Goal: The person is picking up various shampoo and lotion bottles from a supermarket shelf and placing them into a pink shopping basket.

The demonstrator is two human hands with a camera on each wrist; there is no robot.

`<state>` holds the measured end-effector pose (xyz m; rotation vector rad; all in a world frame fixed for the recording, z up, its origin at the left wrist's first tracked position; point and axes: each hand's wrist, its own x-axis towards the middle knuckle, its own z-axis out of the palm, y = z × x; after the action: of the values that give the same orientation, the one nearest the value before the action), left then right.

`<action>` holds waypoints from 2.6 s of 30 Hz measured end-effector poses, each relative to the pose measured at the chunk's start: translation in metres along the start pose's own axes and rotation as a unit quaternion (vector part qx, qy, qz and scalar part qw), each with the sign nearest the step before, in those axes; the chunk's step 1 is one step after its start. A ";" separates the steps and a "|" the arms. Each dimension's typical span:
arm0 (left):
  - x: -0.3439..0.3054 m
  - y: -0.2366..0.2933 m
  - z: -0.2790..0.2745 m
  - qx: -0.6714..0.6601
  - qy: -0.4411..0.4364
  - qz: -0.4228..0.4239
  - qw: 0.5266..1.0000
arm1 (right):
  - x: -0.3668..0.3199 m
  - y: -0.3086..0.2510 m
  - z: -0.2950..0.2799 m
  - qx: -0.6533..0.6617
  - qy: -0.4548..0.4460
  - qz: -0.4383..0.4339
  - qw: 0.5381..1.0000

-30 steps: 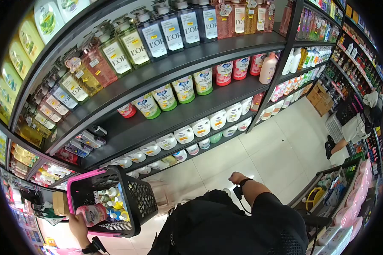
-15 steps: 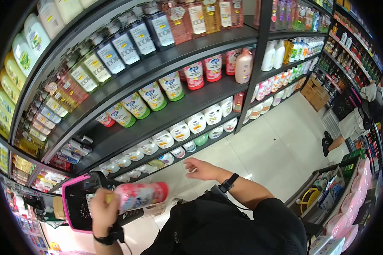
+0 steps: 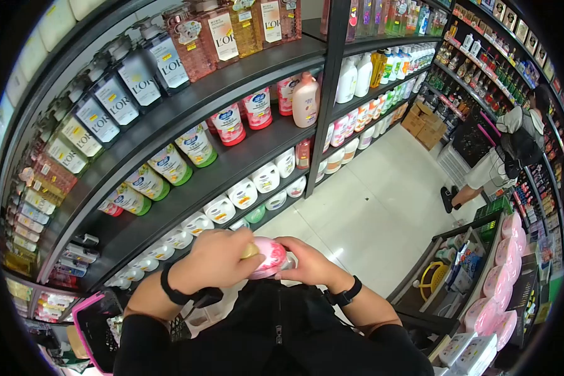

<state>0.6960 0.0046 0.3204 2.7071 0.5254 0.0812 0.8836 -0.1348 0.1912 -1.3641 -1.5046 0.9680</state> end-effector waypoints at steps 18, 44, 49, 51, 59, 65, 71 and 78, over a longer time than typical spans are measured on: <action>0.174 -0.135 -0.039 -0.226 -0.071 -0.017 0.971 | 0.159 0.068 -0.087 0.133 0.088 0.091 0.983; 0.323 -0.199 0.113 -0.599 0.220 -0.161 0.753 | 0.352 0.154 -0.220 0.142 -0.038 -0.034 0.989; 0.347 -0.225 0.128 -0.582 0.212 -0.149 0.771 | 0.355 0.156 -0.230 0.163 -0.012 -0.056 0.985; 0.352 -0.222 0.126 -0.566 0.212 -0.156 0.781 | 0.354 0.157 -0.233 0.162 -0.010 -0.047 0.986; 0.344 -0.231 0.178 -0.472 0.305 -0.170 0.809 | 0.334 0.176 -0.228 0.173 -0.035 -0.036 0.984; 0.344 -0.231 0.175 -0.363 0.279 -0.261 0.850 | 0.231 0.274 -0.283 0.147 -0.214 0.277 0.925; 0.348 -0.230 0.176 -0.310 0.268 -0.295 0.864 | 0.020 0.439 -0.333 0.015 0.019 0.480 0.877; 0.352 -0.229 0.174 -0.283 0.254 -0.308 0.872 | -0.170 0.451 -0.326 -0.187 -0.136 0.589 0.774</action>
<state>0.9646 0.2700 0.0676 1.8245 1.2641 0.6690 1.3440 -0.2598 -0.1430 -2.6716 -0.9136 1.7102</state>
